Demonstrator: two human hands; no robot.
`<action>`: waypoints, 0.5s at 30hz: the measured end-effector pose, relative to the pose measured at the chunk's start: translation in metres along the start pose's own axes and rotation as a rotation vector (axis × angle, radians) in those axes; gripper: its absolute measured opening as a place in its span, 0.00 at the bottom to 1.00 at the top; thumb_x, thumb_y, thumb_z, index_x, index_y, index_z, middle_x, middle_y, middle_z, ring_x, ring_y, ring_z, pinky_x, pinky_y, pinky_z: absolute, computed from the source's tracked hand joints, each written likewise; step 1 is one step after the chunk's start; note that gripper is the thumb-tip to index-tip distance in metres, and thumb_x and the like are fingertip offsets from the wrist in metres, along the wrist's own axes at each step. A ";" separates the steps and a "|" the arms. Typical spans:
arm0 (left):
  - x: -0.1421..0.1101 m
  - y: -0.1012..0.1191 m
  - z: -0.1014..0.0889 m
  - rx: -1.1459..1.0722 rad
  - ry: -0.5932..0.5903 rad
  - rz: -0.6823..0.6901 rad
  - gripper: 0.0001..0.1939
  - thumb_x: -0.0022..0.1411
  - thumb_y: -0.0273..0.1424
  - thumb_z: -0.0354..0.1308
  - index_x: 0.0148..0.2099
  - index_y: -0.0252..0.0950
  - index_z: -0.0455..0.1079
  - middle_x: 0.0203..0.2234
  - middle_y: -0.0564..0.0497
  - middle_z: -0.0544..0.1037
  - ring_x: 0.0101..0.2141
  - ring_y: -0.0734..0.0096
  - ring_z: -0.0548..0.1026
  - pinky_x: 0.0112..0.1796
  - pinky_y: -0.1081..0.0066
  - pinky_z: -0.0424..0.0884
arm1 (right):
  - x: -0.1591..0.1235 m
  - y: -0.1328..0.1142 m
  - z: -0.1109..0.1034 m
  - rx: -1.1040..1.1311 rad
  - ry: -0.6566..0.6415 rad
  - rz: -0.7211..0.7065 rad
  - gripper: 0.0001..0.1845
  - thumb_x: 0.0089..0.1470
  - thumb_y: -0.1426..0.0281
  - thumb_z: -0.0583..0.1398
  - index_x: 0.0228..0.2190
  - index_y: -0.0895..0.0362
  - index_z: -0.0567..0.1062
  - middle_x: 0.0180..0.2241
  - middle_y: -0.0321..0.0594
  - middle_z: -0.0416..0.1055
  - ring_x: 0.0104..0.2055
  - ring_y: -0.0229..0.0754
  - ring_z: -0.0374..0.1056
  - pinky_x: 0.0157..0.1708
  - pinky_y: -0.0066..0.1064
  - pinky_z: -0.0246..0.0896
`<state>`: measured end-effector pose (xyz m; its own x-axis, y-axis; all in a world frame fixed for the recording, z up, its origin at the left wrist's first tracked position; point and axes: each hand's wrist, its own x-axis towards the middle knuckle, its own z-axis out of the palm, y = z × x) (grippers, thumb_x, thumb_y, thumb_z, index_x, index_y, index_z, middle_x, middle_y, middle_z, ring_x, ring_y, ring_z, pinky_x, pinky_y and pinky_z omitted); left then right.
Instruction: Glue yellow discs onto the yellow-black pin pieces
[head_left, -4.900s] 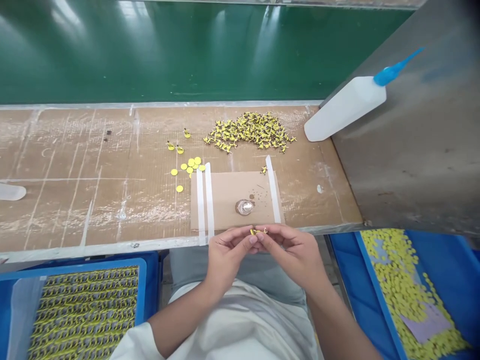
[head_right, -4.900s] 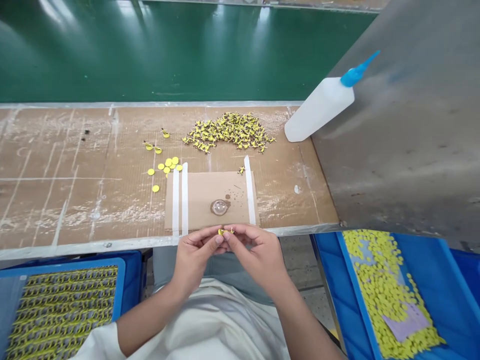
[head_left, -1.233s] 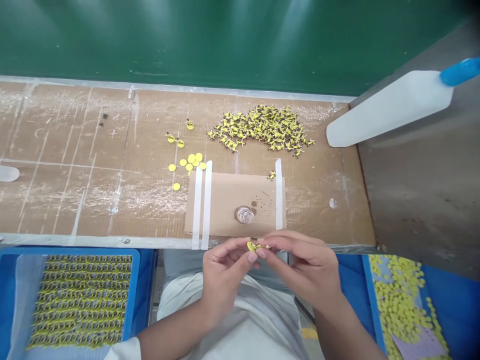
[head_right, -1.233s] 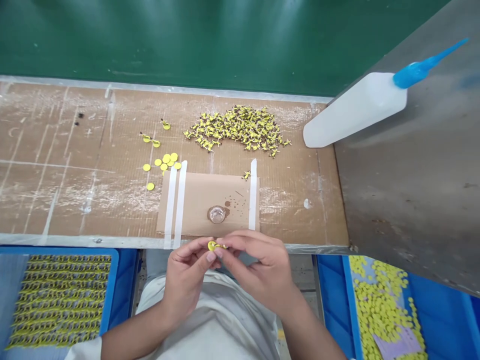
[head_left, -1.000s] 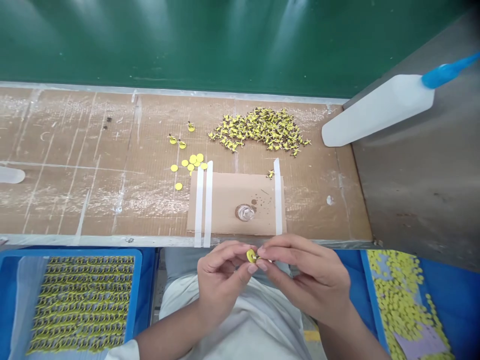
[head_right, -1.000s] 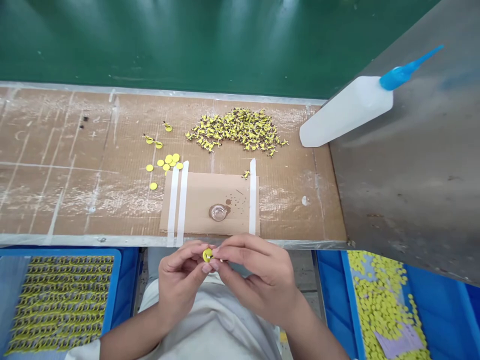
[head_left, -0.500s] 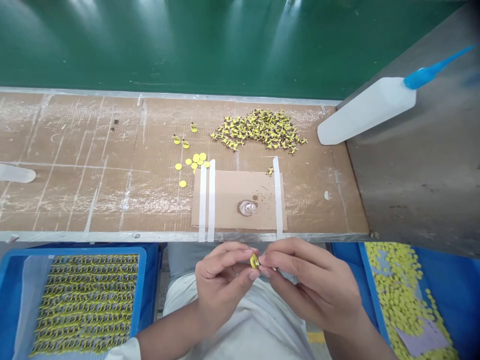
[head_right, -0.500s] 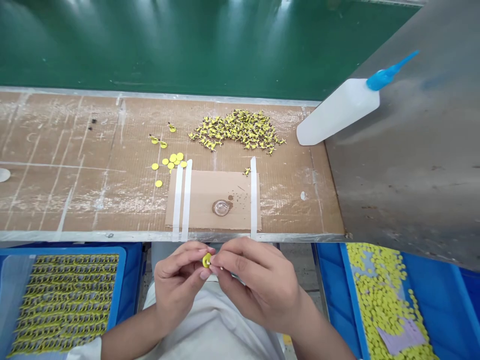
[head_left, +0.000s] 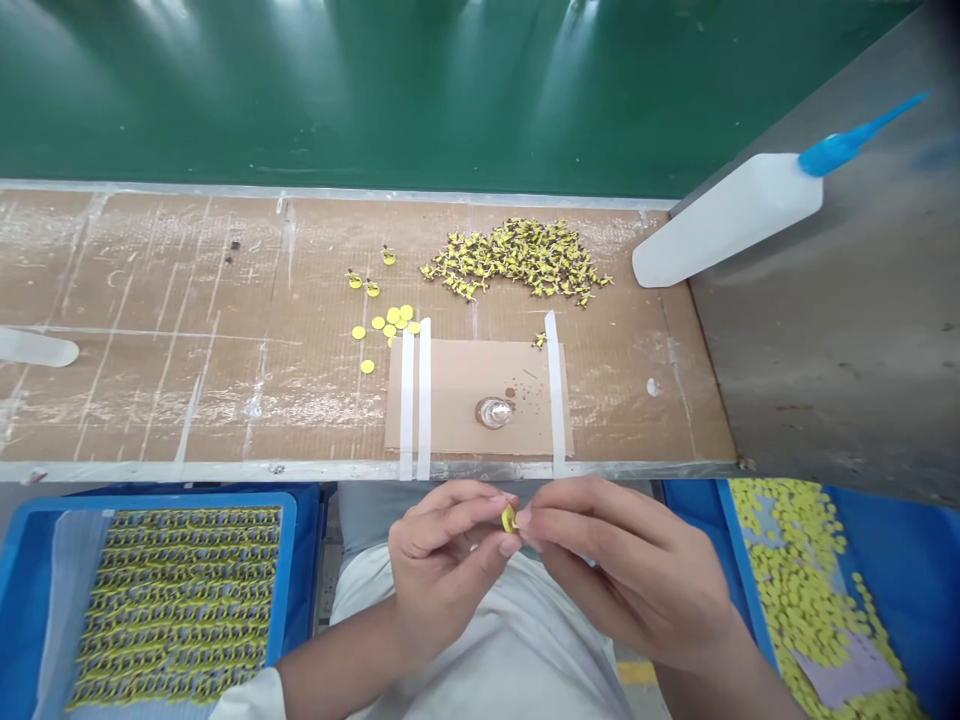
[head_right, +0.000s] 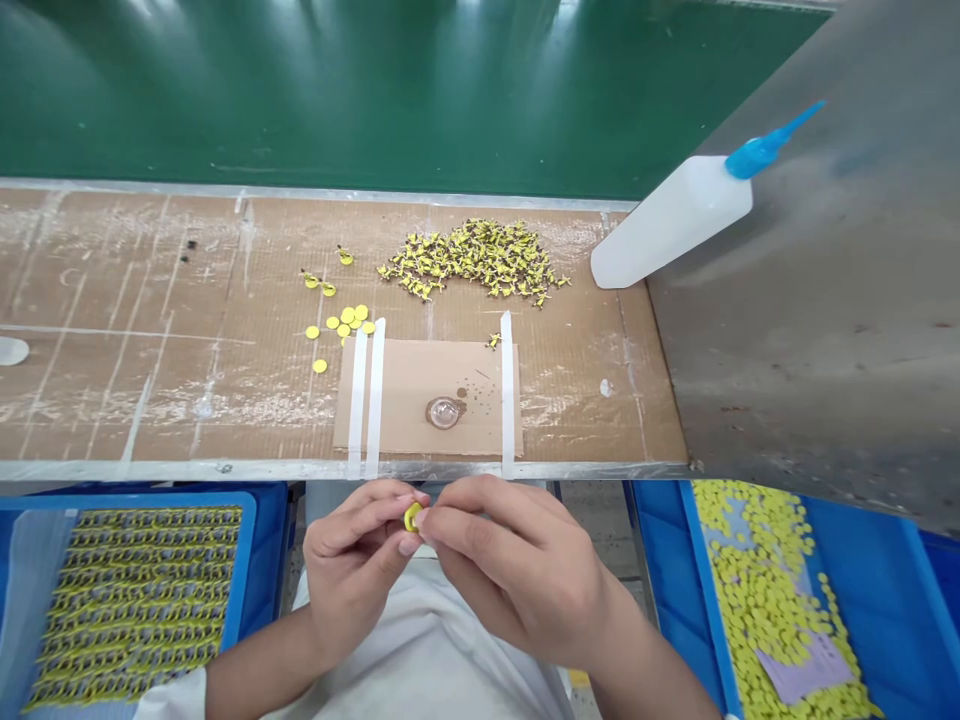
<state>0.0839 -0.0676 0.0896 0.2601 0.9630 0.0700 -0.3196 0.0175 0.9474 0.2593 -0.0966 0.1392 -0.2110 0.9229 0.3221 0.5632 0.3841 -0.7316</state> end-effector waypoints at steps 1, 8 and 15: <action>0.000 0.000 0.000 -0.002 -0.001 0.004 0.18 0.55 0.21 0.68 0.47 0.42 0.81 0.37 0.47 0.82 0.37 0.69 0.82 0.34 0.78 0.79 | 0.000 0.000 0.000 0.002 -0.004 -0.001 0.14 0.57 0.84 0.61 0.43 0.59 0.75 0.38 0.42 0.75 0.39 0.36 0.72 0.37 0.25 0.66; -0.002 0.001 0.002 -0.001 0.009 -0.001 0.18 0.55 0.21 0.69 0.47 0.43 0.81 0.37 0.46 0.82 0.36 0.67 0.82 0.33 0.74 0.80 | 0.001 -0.004 0.000 -0.019 -0.023 -0.002 0.14 0.57 0.83 0.60 0.44 0.59 0.74 0.38 0.43 0.74 0.38 0.38 0.71 0.37 0.27 0.66; -0.003 0.002 0.000 0.031 0.007 0.006 0.18 0.55 0.21 0.69 0.47 0.43 0.81 0.37 0.46 0.82 0.36 0.67 0.82 0.33 0.74 0.80 | 0.002 -0.004 0.000 0.017 -0.045 0.008 0.14 0.58 0.83 0.59 0.44 0.59 0.73 0.38 0.44 0.73 0.38 0.39 0.70 0.37 0.28 0.67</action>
<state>0.0827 -0.0704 0.0910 0.2520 0.9650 0.0732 -0.2927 0.0039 0.9562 0.2562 -0.0965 0.1429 -0.2426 0.9261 0.2888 0.5515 0.3766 -0.7444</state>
